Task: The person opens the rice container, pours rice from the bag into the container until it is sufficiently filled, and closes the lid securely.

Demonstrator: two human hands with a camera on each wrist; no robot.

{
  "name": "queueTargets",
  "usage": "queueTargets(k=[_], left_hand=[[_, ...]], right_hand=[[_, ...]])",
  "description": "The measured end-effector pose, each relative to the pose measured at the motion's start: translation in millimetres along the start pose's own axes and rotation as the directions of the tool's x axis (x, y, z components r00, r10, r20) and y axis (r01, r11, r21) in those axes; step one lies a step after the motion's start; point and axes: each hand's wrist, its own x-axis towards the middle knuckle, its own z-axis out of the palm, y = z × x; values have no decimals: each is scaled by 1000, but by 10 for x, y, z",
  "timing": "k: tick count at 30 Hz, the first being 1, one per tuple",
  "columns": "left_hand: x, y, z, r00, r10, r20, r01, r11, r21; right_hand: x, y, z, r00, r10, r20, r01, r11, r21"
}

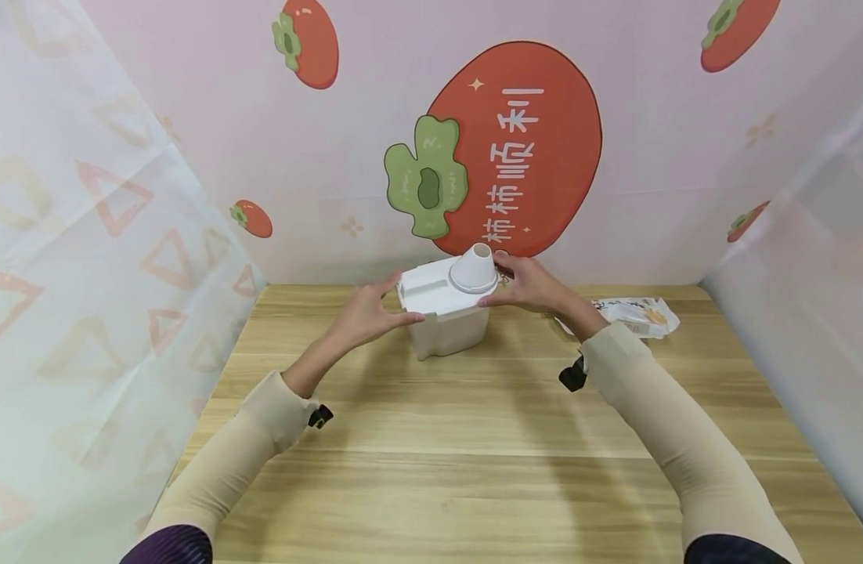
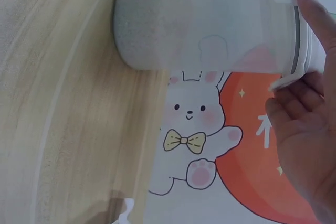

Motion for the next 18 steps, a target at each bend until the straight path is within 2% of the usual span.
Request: queueTargets(k=[6, 13, 18], left_hand=[[100, -131, -41, 998, 12, 55, -5, 992, -127], [252, -312, -95, 989, 78, 127, -44, 968, -248], [325, -385, -148, 981, 107, 160, -61, 962, -268]], right_hand=[[-69, -66, 79, 998, 20, -56, -26, 994, -109], [-125, -164, 184, 988, 35, -152, -73, 965, -253], [-172, -228, 265, 977, 41, -209, -108, 942, -318]])
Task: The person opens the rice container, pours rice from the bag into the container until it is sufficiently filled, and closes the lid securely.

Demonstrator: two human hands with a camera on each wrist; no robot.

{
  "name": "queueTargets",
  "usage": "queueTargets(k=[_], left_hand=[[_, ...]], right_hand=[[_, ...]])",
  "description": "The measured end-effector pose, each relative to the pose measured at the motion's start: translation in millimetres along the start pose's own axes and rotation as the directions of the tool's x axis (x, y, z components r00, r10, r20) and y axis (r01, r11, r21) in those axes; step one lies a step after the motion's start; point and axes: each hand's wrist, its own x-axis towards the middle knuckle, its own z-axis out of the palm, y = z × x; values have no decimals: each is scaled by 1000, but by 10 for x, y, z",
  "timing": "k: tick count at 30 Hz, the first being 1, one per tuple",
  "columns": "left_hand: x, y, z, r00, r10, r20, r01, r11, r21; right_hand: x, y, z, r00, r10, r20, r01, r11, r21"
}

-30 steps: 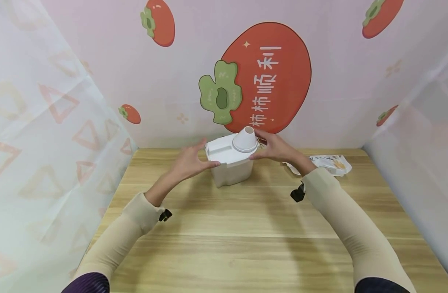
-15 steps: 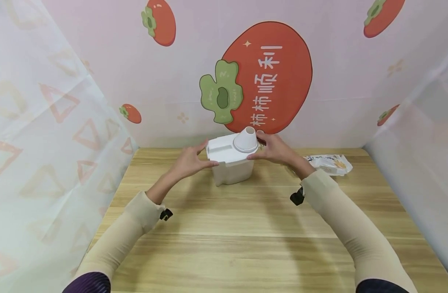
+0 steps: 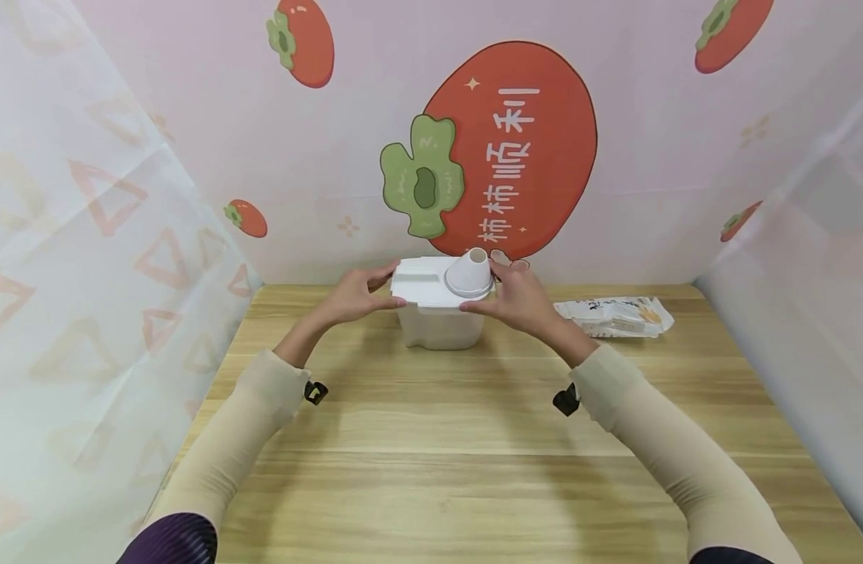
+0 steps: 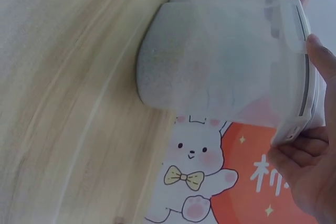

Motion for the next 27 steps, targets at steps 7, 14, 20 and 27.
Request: queueTargets(k=[7, 14, 20, 27], left_hand=[[-2, -2, -40, 1000, 3, 16, -4, 999, 37], [-11, 1, -45, 1000, 9, 6, -9, 998, 63], [-27, -1, -34, 1000, 3, 2, -3, 998, 64], [-35, 27, -35, 1000, 3, 16, -4, 997, 76]], right_hand=[[-35, -8, 45, 999, 4, -35, -3, 1000, 13], [-31, -1, 43, 1000, -2, -29, 2, 999, 32], [-21, 4, 32, 1000, 8, -6, -8, 999, 35], [-37, -6, 22, 1000, -8, 2, 8, 998, 58]])
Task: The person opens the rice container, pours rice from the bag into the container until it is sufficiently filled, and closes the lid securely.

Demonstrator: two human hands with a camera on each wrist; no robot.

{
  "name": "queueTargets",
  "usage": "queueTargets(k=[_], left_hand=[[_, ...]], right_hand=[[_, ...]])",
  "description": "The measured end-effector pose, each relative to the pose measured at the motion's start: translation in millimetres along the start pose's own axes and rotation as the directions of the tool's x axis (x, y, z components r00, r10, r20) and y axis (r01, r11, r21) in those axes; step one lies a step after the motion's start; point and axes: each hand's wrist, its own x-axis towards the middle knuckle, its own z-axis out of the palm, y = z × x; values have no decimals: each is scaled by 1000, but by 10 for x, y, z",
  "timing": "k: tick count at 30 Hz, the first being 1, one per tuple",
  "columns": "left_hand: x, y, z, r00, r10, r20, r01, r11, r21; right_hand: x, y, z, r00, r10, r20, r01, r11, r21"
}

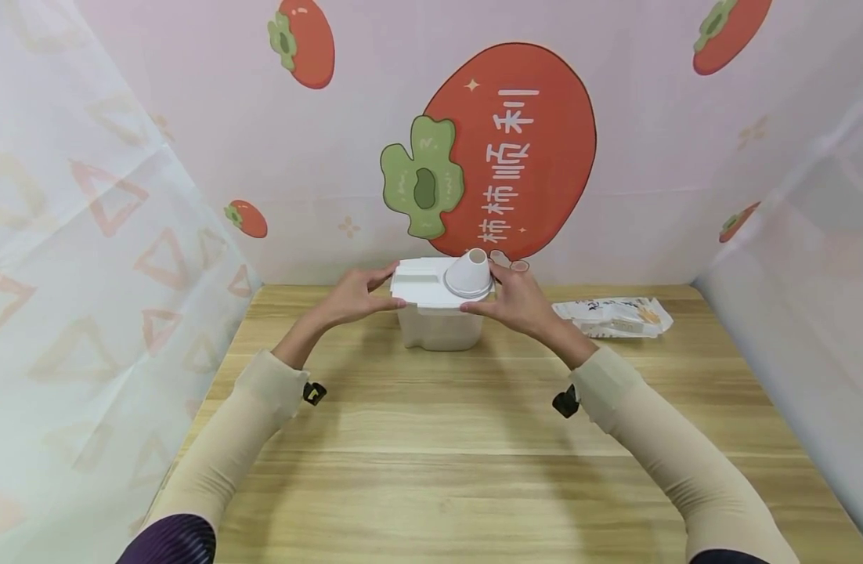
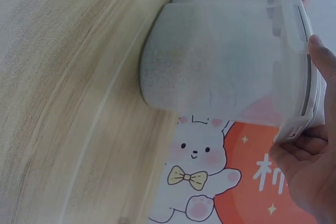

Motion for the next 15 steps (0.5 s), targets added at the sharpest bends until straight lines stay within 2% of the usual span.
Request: queueTargets(k=[6, 10, 15], left_hand=[[-26, 39, -8, 1000, 5, 14, -5, 999, 42], [-51, 90, 8, 997, 72, 10, -73, 991, 116], [-65, 217, 29, 986, 167, -5, -162, 963, 216]], right_hand=[[14, 7, -16, 1000, -11, 25, 10, 1000, 25], [-3, 33, -61, 998, -35, 61, 34, 999, 12], [-12, 95, -97, 992, -98, 75, 95, 995, 42]])
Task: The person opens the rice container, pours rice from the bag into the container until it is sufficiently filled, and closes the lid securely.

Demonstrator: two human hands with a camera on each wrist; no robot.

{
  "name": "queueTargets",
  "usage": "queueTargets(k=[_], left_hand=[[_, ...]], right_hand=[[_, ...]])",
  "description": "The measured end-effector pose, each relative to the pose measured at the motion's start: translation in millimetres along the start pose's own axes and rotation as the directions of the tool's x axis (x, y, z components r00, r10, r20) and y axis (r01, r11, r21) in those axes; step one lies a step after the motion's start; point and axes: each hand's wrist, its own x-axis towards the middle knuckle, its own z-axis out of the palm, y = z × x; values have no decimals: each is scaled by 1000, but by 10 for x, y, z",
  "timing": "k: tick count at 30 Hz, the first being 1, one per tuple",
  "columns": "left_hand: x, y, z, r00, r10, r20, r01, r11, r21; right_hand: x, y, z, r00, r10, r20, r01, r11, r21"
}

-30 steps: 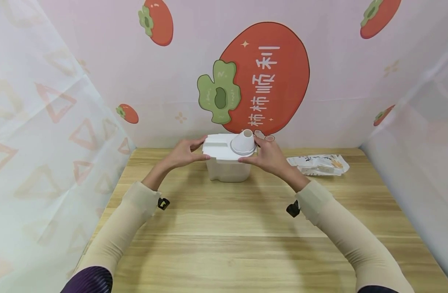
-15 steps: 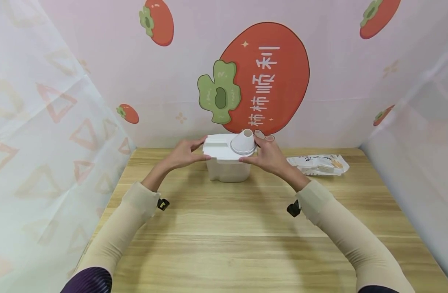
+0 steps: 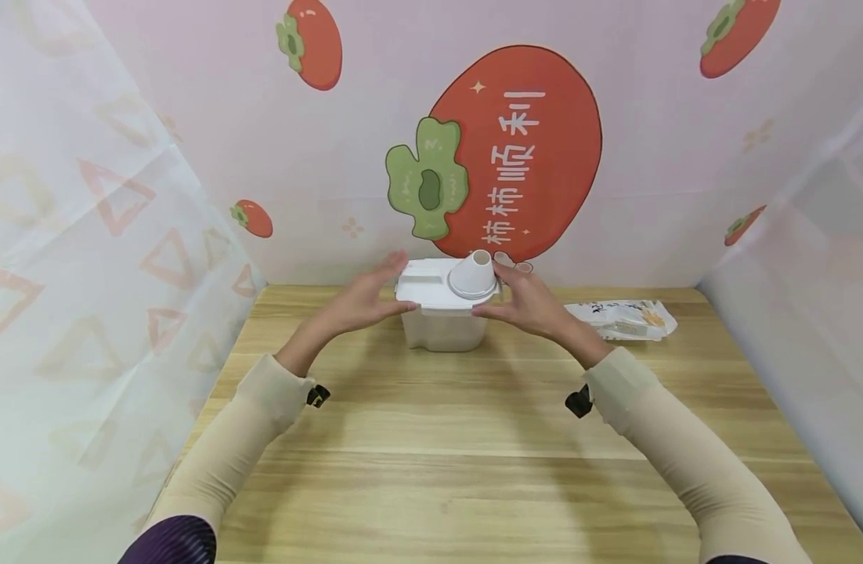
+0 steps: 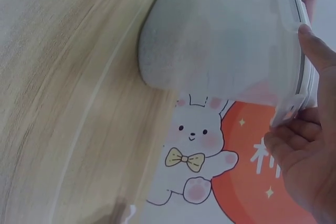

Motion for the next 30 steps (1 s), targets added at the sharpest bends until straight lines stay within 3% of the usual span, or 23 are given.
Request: queueTargets(k=[7, 12, 17, 30], left_hand=[[23, 160, -2, 999, 42, 1, -42, 987, 156], [12, 232, 11, 998, 52, 32, -57, 974, 218], [16, 277, 30, 997, 47, 56, -61, 959, 276], [45, 337, 126, 996, 50, 78, -73, 940, 332]], right_hand=[[-13, 93, -45, 999, -34, 20, 34, 999, 10], [-35, 161, -83, 998, 4, 56, -7, 998, 56], [-47, 257, -104, 998, -23, 52, 18, 995, 96], [-48, 327, -148, 998, -25, 53, 17, 987, 159]])
